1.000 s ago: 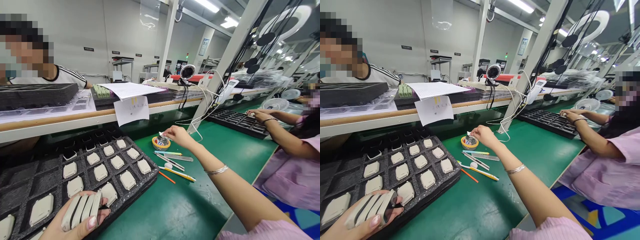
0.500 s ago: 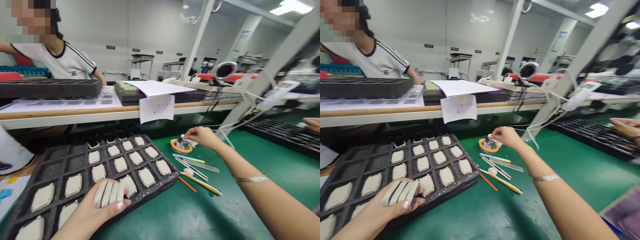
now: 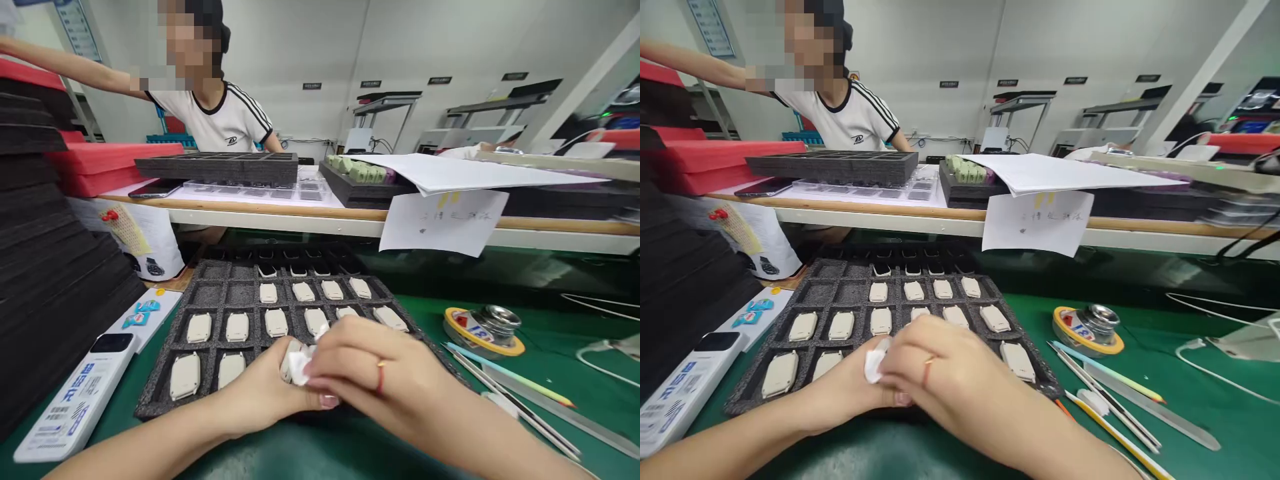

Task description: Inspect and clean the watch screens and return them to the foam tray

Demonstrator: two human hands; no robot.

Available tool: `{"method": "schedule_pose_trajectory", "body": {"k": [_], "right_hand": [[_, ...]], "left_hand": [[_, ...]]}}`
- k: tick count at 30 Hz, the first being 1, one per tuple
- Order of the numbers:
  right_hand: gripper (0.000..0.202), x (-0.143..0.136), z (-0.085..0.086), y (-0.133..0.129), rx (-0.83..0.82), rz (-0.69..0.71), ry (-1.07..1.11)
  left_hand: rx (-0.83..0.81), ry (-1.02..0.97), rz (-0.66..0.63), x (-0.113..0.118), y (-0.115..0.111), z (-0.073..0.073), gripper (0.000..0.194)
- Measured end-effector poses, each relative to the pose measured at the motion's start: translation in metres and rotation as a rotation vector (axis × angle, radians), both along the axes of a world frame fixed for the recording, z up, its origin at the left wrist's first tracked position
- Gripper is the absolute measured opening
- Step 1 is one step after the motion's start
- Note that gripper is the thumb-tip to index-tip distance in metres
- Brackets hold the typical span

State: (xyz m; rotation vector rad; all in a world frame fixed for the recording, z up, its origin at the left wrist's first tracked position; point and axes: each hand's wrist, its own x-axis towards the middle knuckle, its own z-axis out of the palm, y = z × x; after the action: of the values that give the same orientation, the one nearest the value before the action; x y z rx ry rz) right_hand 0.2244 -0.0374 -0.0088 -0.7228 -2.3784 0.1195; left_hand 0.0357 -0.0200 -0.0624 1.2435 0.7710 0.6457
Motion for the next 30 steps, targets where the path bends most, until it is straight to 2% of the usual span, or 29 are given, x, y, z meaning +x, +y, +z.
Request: {"method": "schedule_pose_trajectory", "body": {"k": [3,7,9,12,13,17,19,25,28,30], "right_hand": [[0.021,-0.020,0.001,0.002,-0.019,0.047,-0.138],[0.019,-0.012,-0.009,0.016,-0.019,0.051,-0.145],[0.019,-0.003,-0.013,0.024,-0.015,0.039,-0.089],[0.014,0.004,-0.016,0.031,-0.027,0.020,0.030],[0.012,0.004,-0.016,0.031,-0.041,0.031,0.068],[0.006,-0.004,-0.011,0.020,-0.128,0.085,0.074],[0.005,-0.009,-0.011,0.016,-0.202,0.093,0.017],[0.006,-0.006,-0.024,0.025,-0.385,0.116,0.155],[0.005,-0.005,-0.027,0.026,-0.375,0.088,0.200],[0.005,-0.007,-0.025,0.022,-0.331,0.077,0.181]], "left_hand": [[0.017,-0.003,-0.017,0.003,0.002,0.006,0.036],[0.031,-0.042,-0.100,0.005,0.003,0.009,0.021],[0.004,-0.048,-0.122,0.004,0.002,0.006,0.029],[-0.046,-0.002,-0.080,0.002,0.003,0.001,0.058],[-0.052,0.002,-0.084,0.002,0.003,0.000,0.059],[0.037,-0.037,-0.172,0.003,0.006,0.003,0.030],[0.084,-0.049,-0.169,0.005,0.007,0.007,0.023],[-0.005,-0.083,-0.200,0.006,0.007,0.004,0.018],[-0.034,-0.107,-0.215,0.006,0.006,0.003,0.023],[0.011,-0.086,-0.196,0.006,0.006,0.005,0.024]]}}
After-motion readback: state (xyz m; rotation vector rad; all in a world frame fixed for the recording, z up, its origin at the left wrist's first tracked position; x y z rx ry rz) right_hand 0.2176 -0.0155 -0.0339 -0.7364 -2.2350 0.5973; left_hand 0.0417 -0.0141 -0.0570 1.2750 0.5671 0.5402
